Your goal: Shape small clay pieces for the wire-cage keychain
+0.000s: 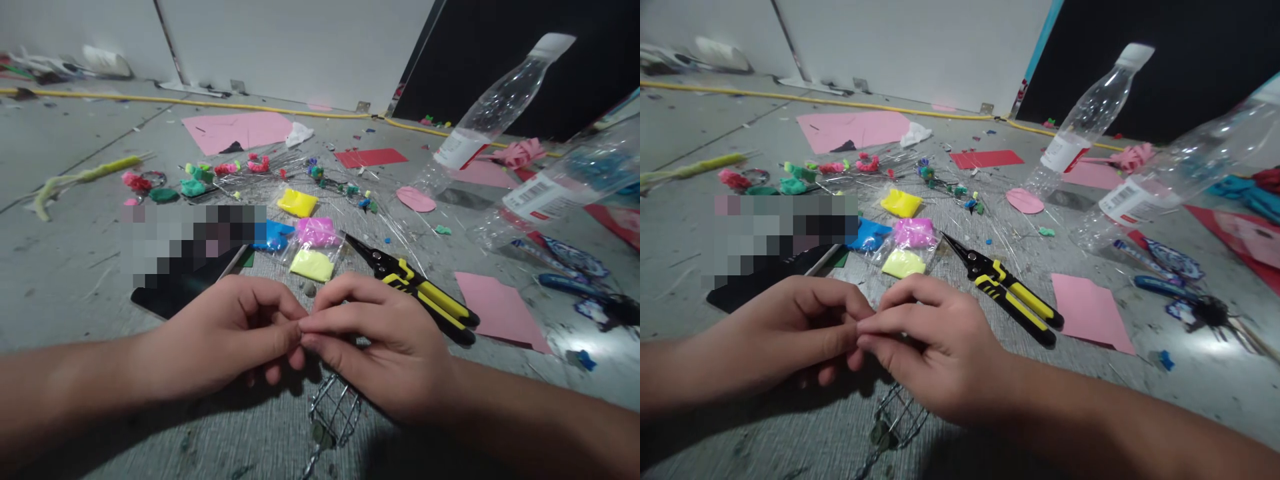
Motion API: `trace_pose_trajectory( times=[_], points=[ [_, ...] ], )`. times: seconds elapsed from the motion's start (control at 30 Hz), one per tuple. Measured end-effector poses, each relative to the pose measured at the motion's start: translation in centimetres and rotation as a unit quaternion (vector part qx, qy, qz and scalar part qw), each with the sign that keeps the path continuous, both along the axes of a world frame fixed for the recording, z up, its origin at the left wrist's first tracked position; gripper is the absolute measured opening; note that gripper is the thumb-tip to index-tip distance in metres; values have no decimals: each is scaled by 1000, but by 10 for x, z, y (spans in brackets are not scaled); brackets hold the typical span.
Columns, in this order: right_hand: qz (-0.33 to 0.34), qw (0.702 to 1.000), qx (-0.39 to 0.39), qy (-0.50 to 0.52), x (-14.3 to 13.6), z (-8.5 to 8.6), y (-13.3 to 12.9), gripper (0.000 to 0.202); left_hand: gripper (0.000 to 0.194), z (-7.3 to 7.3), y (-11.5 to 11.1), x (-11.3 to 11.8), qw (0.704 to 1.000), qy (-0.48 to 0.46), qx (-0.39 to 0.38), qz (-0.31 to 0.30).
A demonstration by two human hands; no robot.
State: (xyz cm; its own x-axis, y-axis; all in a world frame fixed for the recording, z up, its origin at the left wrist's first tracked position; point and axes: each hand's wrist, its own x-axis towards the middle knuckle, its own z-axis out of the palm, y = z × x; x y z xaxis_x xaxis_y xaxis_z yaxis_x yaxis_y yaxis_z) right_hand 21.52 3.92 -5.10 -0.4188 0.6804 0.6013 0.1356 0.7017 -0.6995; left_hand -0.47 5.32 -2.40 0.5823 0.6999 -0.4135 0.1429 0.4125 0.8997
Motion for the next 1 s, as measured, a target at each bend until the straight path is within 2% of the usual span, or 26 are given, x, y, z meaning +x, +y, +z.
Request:
trace_pose_trajectory(
  times=[0.07, 0.13, 0.27, 0.37, 0.43, 0.53, 0.67, 0.83, 0.93, 1.0],
  points=[
    [-2, 997, -71, 14, -2, 3, -2, 6, 12, 0, -2, 1, 1000, -10, -2, -1],
    [3, 982, -184, 36, -5, 6, -3, 5, 15, 0, -4, 2, 1000, -16, 2, 11],
    [18, 915, -398, 63, -8, 11, -4, 26, 17, 1, -10, 4, 999, -14, 24, 30],
    [45, 873, -477, 94, -6, 11, -1, 38, 18, 2, -12, 5, 999, -14, 45, 25],
    [77, 861, -487, 128, -4, 10, 3, 39, 18, 2, -12, 6, 998, -24, 60, 18],
    [95, 871, -453, 166, -1, 8, 8, 30, 6, 2, -10, 6, 996, -29, 80, 28],
    [62, 904, -397, 146, -1, 9, 7, 15, 15, -2, -5, 4, 993, -17, 100, 53],
    [17, 926, -367, 92, 0, 12, 5, 23, 23, 1, -4, 2, 989, 59, 111, 83],
    [30, 927, -365, 76, 1, 13, 6, 25, 25, 8, -4, 3, 965, 123, 232, 7],
    [34, 930, -359, 74, 2, 11, 7, 23, 16, 11, -4, 2, 913, 166, 367, -68]
  ],
)
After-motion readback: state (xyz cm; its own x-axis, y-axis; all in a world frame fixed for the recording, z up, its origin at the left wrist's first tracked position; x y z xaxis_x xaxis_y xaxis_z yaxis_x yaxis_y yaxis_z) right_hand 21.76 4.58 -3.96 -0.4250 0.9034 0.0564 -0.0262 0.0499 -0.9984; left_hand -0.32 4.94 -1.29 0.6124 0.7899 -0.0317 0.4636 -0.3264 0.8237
